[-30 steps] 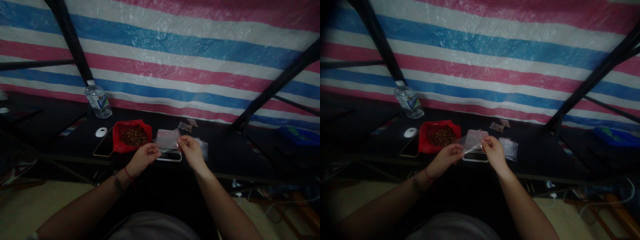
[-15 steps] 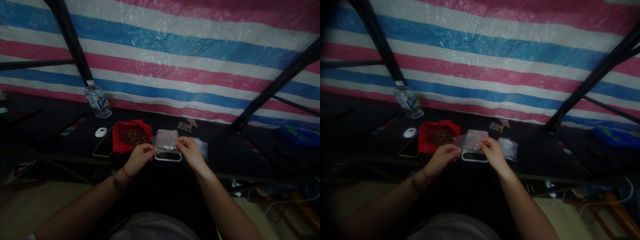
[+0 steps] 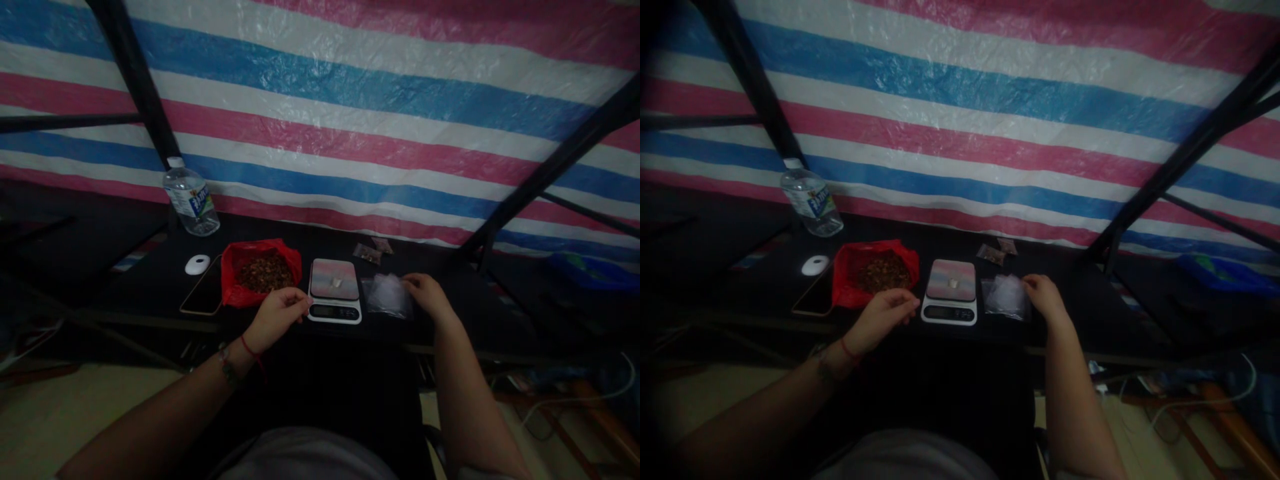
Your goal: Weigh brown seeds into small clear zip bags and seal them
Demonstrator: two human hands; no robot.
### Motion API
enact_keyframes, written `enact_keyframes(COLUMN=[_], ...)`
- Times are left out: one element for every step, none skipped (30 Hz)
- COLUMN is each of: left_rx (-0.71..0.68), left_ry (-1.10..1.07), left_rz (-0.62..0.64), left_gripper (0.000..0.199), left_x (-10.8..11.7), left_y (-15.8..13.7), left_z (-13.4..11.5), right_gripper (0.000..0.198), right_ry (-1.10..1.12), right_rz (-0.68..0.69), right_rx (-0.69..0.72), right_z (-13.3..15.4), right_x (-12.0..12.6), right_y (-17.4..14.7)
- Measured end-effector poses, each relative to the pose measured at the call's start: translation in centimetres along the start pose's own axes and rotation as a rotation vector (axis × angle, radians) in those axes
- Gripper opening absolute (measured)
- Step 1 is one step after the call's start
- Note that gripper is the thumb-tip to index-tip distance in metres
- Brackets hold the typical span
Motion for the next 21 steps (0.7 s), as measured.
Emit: enact_keyframes(left_rx=[-0.006,-0.009,-0.011,-0.012,-0.012,-0.012,-0.011,-0.010,-0.007,-0.003,0.000,0.002,0.003,0.002,0.000,-0.001,-0.003,-0.003,-0.002,-0.003,-0.006], left_ry=[0.010,0.017,0.023,0.028,0.032,0.036,0.038,0.039,0.040,0.040,0.039,0.036,0.032,0.027,0.022,0.015,0.008,0.001,-0.003,-0.008,-0.012], left_rz=[0.003,0.007,0.012,0.016,0.021,0.026,0.031,0.037,0.045,0.053,0.060,0.063,0.065,0.066,0.066,0.069,0.072,0.074,0.079,0.080,0.081], left_gripper=[0.029,0.029,0.029,0.029,0.029,0.029,0.029,0.028,0.028,0.028,0.028,0.028,0.028,0.028,0.028,0.027,0.027,0.026,0.026,0.026,0.026], left_x=[0.0,-0.1,-0.1,-0.1,-0.2,-0.2,-0.3,-0.3,-0.4,-0.5,-0.6,-0.6,-0.6,-0.6,-0.6,-0.6,-0.6,-0.6,-0.6,-0.5,-0.5], left_y=[0.0,0.0,0.1,0.1,0.1,0.1,0.1,0.0,-0.1,-0.1,-0.2,-0.2,-0.2,-0.2,-0.2,-0.2,-0.1,0.0,0.0,0.1,0.2], left_z=[0.0,0.0,0.0,0.0,0.0,0.0,0.0,0.0,-0.1,-0.1,-0.1,-0.1,-0.1,-0.1,-0.1,-0.1,0.0,0.0,0.1,0.2,0.2], right_gripper=[0.031,0.034,0.037,0.040,0.043,0.047,0.051,0.056,0.061,0.064,0.066,0.067,0.068,0.068,0.068,0.068,0.067,0.067,0.066,0.065,0.064], right_ry=[-0.089,-0.161,-0.213,-0.245,-0.261,-0.268,-0.273,-0.283,-0.296,-0.309,-0.322,-0.334,-0.343,-0.348,-0.349,-0.347,-0.342,-0.336,-0.330,-0.323,-0.317], right_rz=[-0.015,-0.050,-0.095,-0.134,-0.157,-0.161,-0.143,-0.102,-0.040,0.031,0.100,0.162,0.211,0.247,0.269,0.279,0.275,0.252,0.212,0.157,0.098], right_rx=[-0.001,-0.005,-0.007,-0.007,-0.005,0.000,0.004,0.004,-0.010,-0.035,-0.065,-0.093,-0.117,-0.133,-0.143,-0.147,-0.149,-0.151,-0.154,-0.159,-0.163], right_z=[-0.4,-0.4,-0.1,0.5,1.4,2.4,3.4,4.3,5.0,5.4,5.5,5.5,5.4,5.2,5.0,4.8,4.7,4.7,4.6,4.6,4.7], right_x=[-0.5,-0.7,-0.8,-0.7,-0.8,-1.0,-1.5,-2.2,-3.2,-4.3,-5.4,-6.4,-7.3,-7.9,-8.2,-8.4,-8.3,-7.9,-7.4,-6.7,-5.9], right_y=[0.1,0.2,0.2,0.2,0.1,-0.1,-0.3,-0.7,-1.0,-1.4,-1.8,-2.2,-2.5,-2.8,-3.0,-3.0,-2.9,-2.7,-2.4,-1.8,-1.2])
Point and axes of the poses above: each hand's wrist, its own y-axis towards the middle knuckle, its own x-axis out of the back of the hand, z = x × y, the point moved 7 cm from there along y, towards the middle knuckle, and after that the axes turned 9 degrees about -z, right-handed, at the moved point
